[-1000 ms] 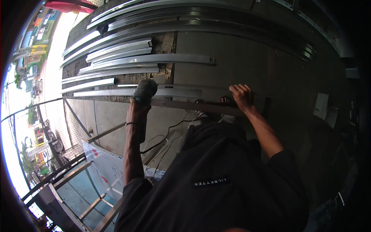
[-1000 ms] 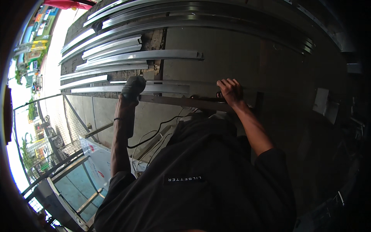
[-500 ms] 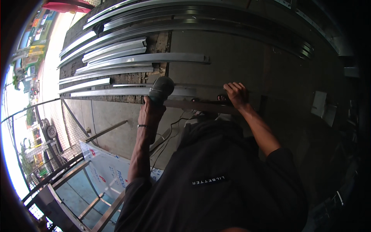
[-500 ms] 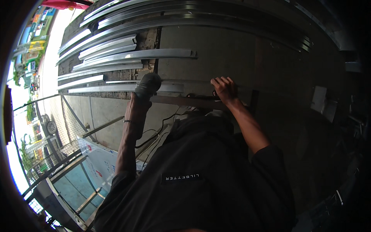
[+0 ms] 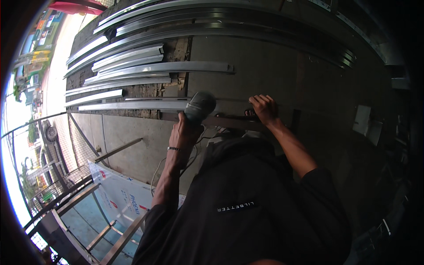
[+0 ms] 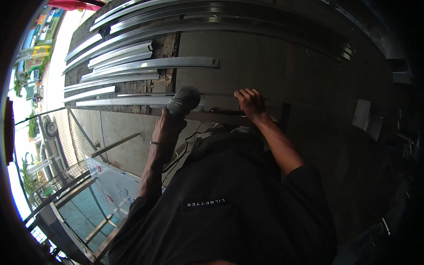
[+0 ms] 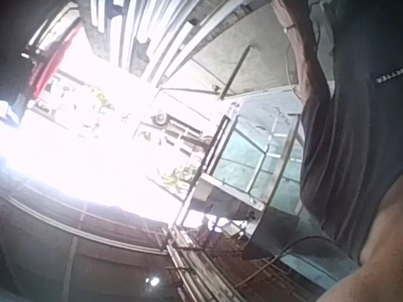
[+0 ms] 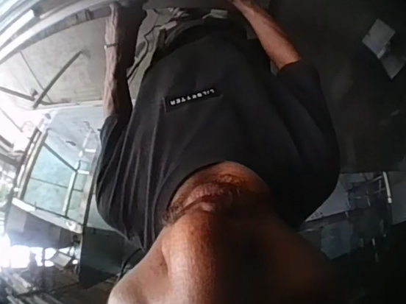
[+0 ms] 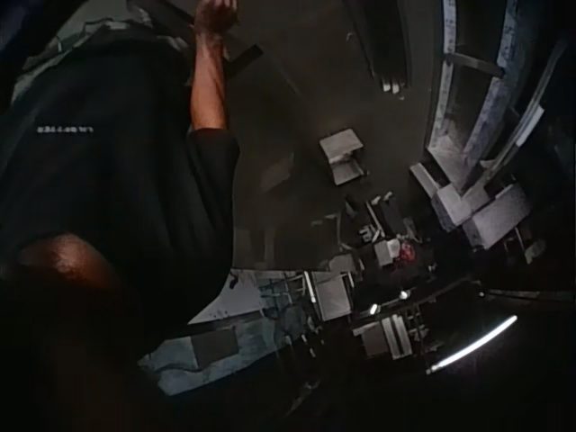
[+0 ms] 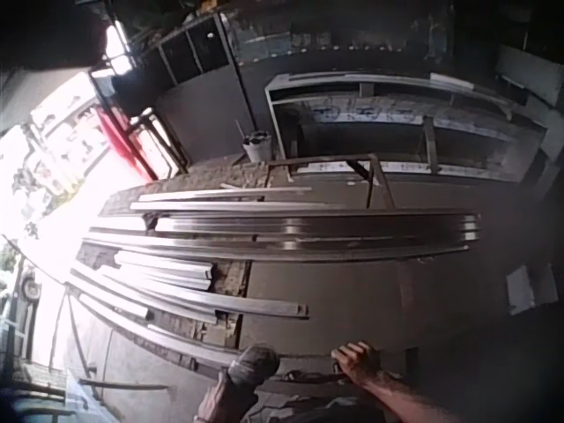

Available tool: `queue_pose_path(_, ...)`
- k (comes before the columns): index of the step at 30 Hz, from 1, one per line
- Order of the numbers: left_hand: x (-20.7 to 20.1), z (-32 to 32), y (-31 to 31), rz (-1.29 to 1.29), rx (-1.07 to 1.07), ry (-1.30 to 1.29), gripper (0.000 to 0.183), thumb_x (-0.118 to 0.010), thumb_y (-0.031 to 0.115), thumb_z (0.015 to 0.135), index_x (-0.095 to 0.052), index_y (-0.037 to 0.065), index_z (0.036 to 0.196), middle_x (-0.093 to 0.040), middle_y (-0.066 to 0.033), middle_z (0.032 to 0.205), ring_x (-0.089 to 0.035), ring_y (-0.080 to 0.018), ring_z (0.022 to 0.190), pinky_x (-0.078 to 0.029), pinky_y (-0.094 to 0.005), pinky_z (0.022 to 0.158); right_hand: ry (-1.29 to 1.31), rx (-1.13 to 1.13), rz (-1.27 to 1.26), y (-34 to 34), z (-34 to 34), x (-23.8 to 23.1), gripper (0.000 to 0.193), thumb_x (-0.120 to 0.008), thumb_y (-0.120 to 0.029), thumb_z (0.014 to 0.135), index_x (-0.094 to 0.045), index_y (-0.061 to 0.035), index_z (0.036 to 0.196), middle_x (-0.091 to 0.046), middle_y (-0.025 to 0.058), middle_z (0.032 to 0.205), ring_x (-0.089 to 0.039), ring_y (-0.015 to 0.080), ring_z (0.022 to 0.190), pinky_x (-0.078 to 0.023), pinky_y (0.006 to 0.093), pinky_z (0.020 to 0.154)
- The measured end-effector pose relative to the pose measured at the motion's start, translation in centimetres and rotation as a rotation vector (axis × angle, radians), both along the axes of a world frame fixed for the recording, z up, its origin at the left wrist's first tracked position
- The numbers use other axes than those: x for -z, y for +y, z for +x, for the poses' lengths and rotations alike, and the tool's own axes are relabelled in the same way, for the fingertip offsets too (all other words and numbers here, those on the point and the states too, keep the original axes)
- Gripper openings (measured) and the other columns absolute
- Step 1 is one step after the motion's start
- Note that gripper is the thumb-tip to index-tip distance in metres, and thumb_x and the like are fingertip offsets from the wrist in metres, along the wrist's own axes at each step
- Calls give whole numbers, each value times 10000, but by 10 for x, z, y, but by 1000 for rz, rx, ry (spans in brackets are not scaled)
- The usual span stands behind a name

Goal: The person holds an angle grinder while touching and aligning metal profiles on a work table by hand, then picks up and lifts a long metal piece.

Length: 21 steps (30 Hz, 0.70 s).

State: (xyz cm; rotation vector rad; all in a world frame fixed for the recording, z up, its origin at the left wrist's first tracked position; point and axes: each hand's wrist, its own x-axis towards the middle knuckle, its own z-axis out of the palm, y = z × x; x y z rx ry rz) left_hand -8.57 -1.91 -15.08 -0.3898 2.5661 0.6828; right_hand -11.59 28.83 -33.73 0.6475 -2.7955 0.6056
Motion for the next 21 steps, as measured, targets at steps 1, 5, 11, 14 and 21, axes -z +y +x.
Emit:
queue_pose_path(1,-4,3,-3,0,0,1,533,-745,256,826,-481,-50,1173,-720,-350,970,-694,-542,970,-553,-580,818,-56,-20,-19,-4,-5,-3,166,-750,-87,801,-684,-105,952,-708,46,861,-724,246,852,-551,413,720)
queue_pose_path(5,-20,12,-39,123,-169,96,567,-848,282,755,-628,-34,1172,-729,-204,1017,-732,-303,947,-573,-438,831,-317,-41,-65,-27,-27,-5,127,-692,-229,961,-702,-103,950,-756,74,893,-758,290,907,-584,450,762)
queue_pose_path(11,-16,22,-66,27,-189,177,550,-847,267,755,-652,-36,1170,-733,-168,1012,-710,-247,925,-570,-409,832,-701,-65,-83,-49,-60,-19,332,-690,-419,980,-714,-95,1050,-772,137,1020,-743,367,1021,-581,505,860)
queue_pose_path(14,-12,23,-68,146,-189,180,673,-852,310,728,-600,-79,1216,-741,-266,1026,-743,-391,1009,-578,-463,878,-789,-48,-81,-34,-71,-28,439,-717,-492,947,-710,-98,1139,-751,155,1113,-710,358,1114,-557,506,942)
queue_pose_path(21,2,25,-75,79,-204,95,567,-842,273,728,-680,-56,1161,-746,-199,1014,-728,-293,943,-578,-419,837,-719,-148,85,114,-78,-29,542,-706,-548,940,-723,-61,1176,-734,152,1137,-674,339,1164,-492,485,1070)
